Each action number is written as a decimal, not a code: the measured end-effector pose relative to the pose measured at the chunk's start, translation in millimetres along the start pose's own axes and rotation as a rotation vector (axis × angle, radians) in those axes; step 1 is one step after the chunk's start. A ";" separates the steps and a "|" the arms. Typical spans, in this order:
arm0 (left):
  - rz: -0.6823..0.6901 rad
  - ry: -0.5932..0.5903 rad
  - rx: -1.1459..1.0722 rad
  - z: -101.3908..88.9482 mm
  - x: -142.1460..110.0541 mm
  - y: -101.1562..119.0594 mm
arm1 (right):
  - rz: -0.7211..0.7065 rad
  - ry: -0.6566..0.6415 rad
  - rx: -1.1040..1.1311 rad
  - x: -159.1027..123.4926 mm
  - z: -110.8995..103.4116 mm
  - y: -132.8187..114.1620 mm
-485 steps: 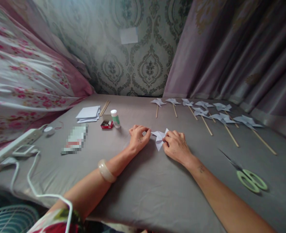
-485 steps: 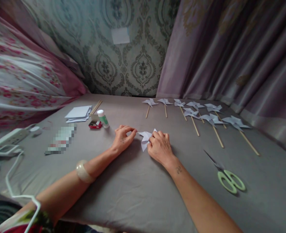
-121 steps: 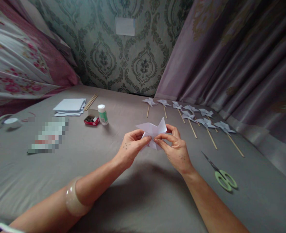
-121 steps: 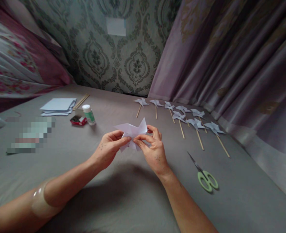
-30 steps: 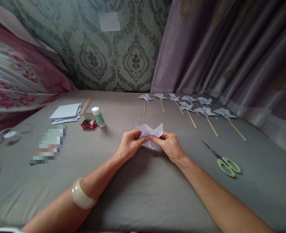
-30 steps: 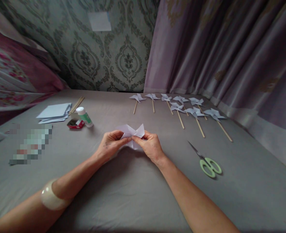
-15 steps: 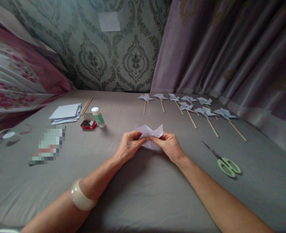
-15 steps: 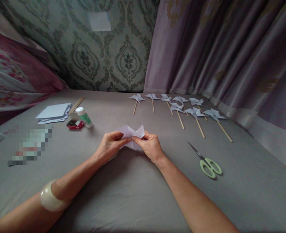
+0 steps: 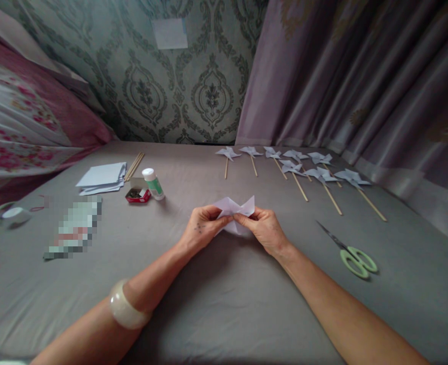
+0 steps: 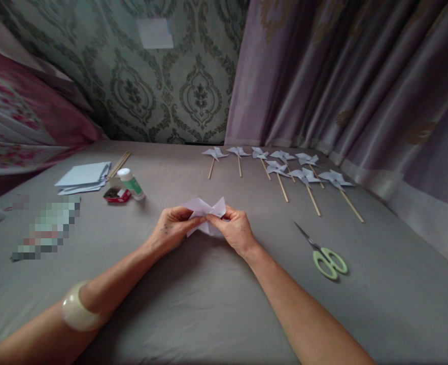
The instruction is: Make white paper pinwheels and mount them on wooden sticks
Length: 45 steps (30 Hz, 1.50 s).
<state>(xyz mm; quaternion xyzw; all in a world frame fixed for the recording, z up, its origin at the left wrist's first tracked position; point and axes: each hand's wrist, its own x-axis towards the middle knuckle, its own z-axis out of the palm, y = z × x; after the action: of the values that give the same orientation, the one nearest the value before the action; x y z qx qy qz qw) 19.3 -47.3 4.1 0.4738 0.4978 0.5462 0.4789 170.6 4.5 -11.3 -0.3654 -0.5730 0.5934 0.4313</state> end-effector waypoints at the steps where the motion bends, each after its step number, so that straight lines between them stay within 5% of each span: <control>1: 0.004 -0.001 0.001 0.0 0.0 0.0 | -0.003 0.001 -0.005 0.0 -0.1 0.2; 19: 0.015 -0.022 -0.135 1.7 1.4 4.7 | 0.044 -0.065 0.133 -0.1 -2.7 -11.3; 24: 0.188 0.058 0.017 -2.2 -0.2 8.2 | -0.198 -0.102 -0.129 -0.3 -7.2 -15.2; 32: 0.716 0.169 0.447 -5.8 -4.7 11.8 | -0.715 0.046 -0.476 -7.4 -7.5 -31.1; 45: 0.969 0.188 0.687 -6.0 -7.9 16.7 | -0.962 0.052 -0.759 -12.9 -9.4 -34.2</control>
<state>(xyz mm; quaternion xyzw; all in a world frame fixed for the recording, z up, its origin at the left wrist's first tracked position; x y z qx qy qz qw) 13.3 -56.4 20.1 0.7242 0.4134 0.5496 -0.0513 187.1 -5.1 21.2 -0.2080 -0.8343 0.0776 0.5046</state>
